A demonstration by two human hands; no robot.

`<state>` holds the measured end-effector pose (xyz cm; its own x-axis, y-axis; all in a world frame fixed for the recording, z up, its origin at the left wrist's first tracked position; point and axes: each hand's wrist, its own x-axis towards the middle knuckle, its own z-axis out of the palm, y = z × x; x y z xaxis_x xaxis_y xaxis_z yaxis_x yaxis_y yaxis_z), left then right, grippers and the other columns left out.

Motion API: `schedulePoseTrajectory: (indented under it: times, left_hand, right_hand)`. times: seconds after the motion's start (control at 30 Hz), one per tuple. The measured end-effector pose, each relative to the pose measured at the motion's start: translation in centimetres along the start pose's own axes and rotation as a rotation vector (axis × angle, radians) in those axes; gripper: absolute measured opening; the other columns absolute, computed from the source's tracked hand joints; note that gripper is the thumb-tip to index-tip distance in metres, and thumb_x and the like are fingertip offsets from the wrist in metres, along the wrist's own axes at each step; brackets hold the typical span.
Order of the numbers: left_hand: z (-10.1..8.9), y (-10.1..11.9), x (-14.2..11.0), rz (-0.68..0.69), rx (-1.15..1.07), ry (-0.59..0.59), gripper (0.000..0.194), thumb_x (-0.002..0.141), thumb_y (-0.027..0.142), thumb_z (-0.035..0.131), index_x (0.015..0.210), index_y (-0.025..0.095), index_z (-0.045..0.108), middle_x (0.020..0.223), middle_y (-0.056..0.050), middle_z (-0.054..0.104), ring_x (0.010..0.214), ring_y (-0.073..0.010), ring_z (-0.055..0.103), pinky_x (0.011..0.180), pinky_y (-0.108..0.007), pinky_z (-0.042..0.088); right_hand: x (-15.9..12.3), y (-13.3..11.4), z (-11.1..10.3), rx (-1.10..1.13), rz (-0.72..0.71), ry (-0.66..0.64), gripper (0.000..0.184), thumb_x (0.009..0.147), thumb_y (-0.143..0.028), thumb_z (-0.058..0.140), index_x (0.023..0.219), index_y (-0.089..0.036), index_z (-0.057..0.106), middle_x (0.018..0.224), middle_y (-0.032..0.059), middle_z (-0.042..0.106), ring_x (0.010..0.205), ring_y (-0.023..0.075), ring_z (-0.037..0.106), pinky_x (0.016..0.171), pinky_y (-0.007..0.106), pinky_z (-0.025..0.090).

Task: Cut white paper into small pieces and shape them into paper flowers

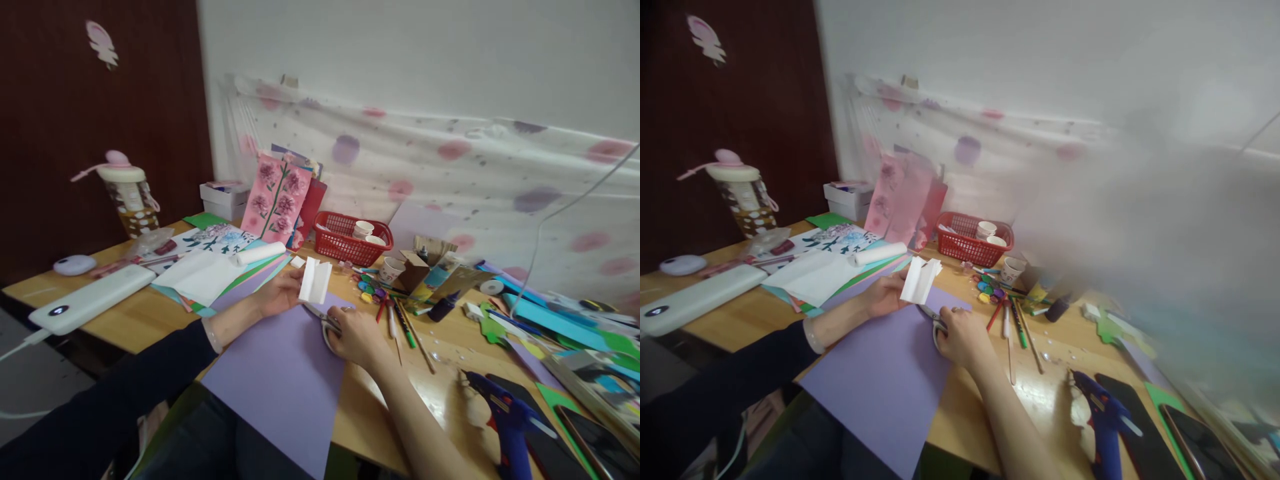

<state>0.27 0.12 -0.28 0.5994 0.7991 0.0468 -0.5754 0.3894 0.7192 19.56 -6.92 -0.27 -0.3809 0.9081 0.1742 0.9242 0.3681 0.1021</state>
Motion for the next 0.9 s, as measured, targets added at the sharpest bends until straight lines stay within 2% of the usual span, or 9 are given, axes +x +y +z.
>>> schedulePoseTrajectory:
  times: [0.2, 0.37, 0.43, 0.5, 0.57, 0.63, 0.73, 0.8, 0.9]
  left_hand:
    - [-0.3, -0.4, 0.1, 0.001, 0.023, 0.046, 0.019, 0.062, 0.005, 0.066, 0.079, 0.014, 0.069, 0.074, -0.002, 0.069, 0.066, -0.0122, 0.062, 0.066, -0.025, 0.047]
    - [-0.5, -1.1, 0.6, 0.095, 0.115, 0.116, 0.021, 0.056, 0.008, 0.074, 0.075, 0.014, 0.069, 0.074, -0.002, 0.069, 0.069, -0.0117, 0.062, 0.067, -0.023, 0.046]
    - [-0.3, -1.5, 0.6, 0.136, 0.217, 0.149, 0.021, 0.055, 0.009, 0.076, 0.074, 0.013, 0.068, 0.073, -0.001, 0.068, 0.069, -0.0109, 0.061, 0.067, -0.021, 0.045]
    - [0.0, -1.9, 0.4, 0.156, 0.378, 0.158, 0.025, 0.057, 0.014, 0.076, 0.080, 0.013, 0.066, 0.071, -0.001, 0.067, 0.065, -0.0103, 0.060, 0.062, -0.021, 0.043]
    - [0.5, -2.2, 0.0, 0.168, 0.551, 0.130, 0.037, 0.061, 0.019, 0.075, 0.096, 0.014, 0.063, 0.069, 0.000, 0.066, 0.059, -0.0100, 0.058, 0.057, -0.020, 0.041]
    - [0.9, -2.4, -0.5, 0.203, 0.684, 0.092, 0.054, 0.066, 0.022, 0.072, 0.116, 0.016, 0.054, 0.065, 0.001, 0.064, 0.054, -0.0093, 0.056, 0.051, -0.019, 0.038]
    - [0.8, -2.7, -0.7, 0.255, 0.787, 0.073, 0.073, 0.069, 0.020, 0.068, 0.135, 0.019, 0.036, 0.059, 0.005, 0.060, 0.047, -0.0078, 0.050, 0.046, -0.018, 0.033]
    - [0.3, -2.8, -0.6, 0.260, 0.812, 0.103, 0.076, 0.069, 0.020, 0.067, 0.137, 0.019, 0.033, 0.056, 0.006, 0.058, 0.046, -0.0079, 0.049, 0.045, -0.018, 0.032]
    - [-0.5, -3.1, -0.1, 0.241, 0.789, 0.140, 0.071, 0.067, 0.023, 0.070, 0.131, 0.017, 0.039, 0.060, 0.003, 0.062, 0.049, -0.0103, 0.054, 0.048, -0.019, 0.037]
  right_hand:
    - [-0.2, 0.4, -1.1, -0.006, -0.021, -0.087, 0.018, 0.073, -0.027, 0.053, 0.085, -0.020, 0.064, 0.073, 0.0072, 0.068, 0.064, 0.0199, 0.062, 0.051, 0.027, 0.025]
    - [0.1, 0.9, -0.9, 0.136, 0.078, -0.001, 0.026, 0.079, -0.040, 0.051, 0.081, -0.018, 0.066, 0.071, 0.0086, 0.069, 0.065, 0.0206, 0.063, 0.055, 0.027, 0.034]
    - [0.4, 1.2, -0.5, 0.346, 0.171, 0.086, 0.037, 0.083, -0.047, 0.045, 0.082, -0.017, 0.066, 0.070, 0.0096, 0.068, 0.066, 0.0208, 0.063, 0.058, 0.027, 0.038]
    - [0.6, 1.4, -0.1, 0.753, 0.258, 0.148, 0.051, 0.087, -0.055, 0.034, 0.087, -0.015, 0.065, 0.071, 0.0102, 0.068, 0.064, 0.0198, 0.064, 0.057, 0.027, 0.043]
    - [0.9, 1.2, 0.2, 1.247, 0.311, 0.104, 0.064, 0.086, -0.064, 0.025, 0.092, -0.014, 0.064, 0.074, 0.0105, 0.069, 0.062, 0.0190, 0.064, 0.054, 0.027, 0.046]
    - [1.2, 0.7, 0.5, 1.586, 0.327, 0.014, 0.061, 0.080, -0.067, 0.039, 0.094, -0.013, 0.064, 0.076, 0.0093, 0.069, 0.061, 0.0188, 0.065, 0.054, 0.028, 0.049]
    - [1.4, -0.2, 0.8, 1.761, 0.349, -0.009, 0.041, 0.064, -0.046, 0.073, 0.089, -0.014, 0.066, 0.074, 0.0053, 0.070, 0.061, 0.0174, 0.065, 0.057, 0.026, 0.051]
    - [1.5, -0.4, 1.1, 1.809, 0.371, -0.001, 0.037, 0.058, -0.036, 0.079, 0.086, -0.014, 0.067, 0.072, 0.0037, 0.070, 0.059, 0.0164, 0.064, 0.056, 0.025, 0.050]
    - [1.6, -0.1, 1.9, 1.786, 0.399, 0.013, 0.036, 0.058, -0.035, 0.079, 0.085, -0.014, 0.069, 0.069, 0.0034, 0.070, 0.055, 0.0149, 0.063, 0.053, 0.024, 0.049]
